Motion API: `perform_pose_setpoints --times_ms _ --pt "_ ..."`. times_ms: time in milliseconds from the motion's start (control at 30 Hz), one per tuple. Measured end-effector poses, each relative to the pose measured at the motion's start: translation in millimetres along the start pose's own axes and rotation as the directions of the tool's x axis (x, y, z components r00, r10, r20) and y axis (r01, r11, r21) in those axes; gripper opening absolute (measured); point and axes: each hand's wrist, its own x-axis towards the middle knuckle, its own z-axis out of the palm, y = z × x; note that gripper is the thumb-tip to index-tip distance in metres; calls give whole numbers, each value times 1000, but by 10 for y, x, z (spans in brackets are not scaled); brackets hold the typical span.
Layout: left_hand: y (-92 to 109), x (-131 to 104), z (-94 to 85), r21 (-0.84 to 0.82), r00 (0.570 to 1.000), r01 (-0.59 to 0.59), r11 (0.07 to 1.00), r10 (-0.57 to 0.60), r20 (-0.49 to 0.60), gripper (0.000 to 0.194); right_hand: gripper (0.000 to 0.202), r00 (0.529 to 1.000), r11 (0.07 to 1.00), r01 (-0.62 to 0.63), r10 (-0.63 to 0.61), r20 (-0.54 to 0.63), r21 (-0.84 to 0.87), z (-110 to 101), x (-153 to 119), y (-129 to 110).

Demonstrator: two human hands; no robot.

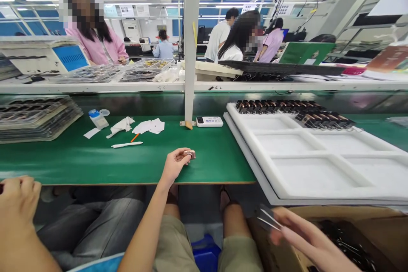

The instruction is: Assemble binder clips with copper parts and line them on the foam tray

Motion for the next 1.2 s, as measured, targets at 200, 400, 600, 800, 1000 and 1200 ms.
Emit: perform_pose_setpoints --times_ms 200,400,600,800,1000,1200 --pt "5 12 -26 -36 998 -2 999 0 -64 51 53 986 768 91 -159 50 634 865 1281 -720" --pt "38 22 -25 -82 995 -5 997 -3 -98 55 62 976 791 160 -217 26 591 990 2136 -705" --pt "48 32 -19 -119 996 11 993 -22 -91 53 58 934 793 245 -348 85 558 943 2174 -562" --pt "43 43 -7 -79 996 43 996 -48 -69 52 60 935 828 245 -339 102 504 941 2181 -533" --pt "53 43 13 -24 996 87 996 -87 -9 53 62 929 863 282 -354 104 418 963 2167 -559" --pt "75 29 38 -1 994 111 994 -111 25 51 61 915 875 322 -385 117 361 956 2174 -541"
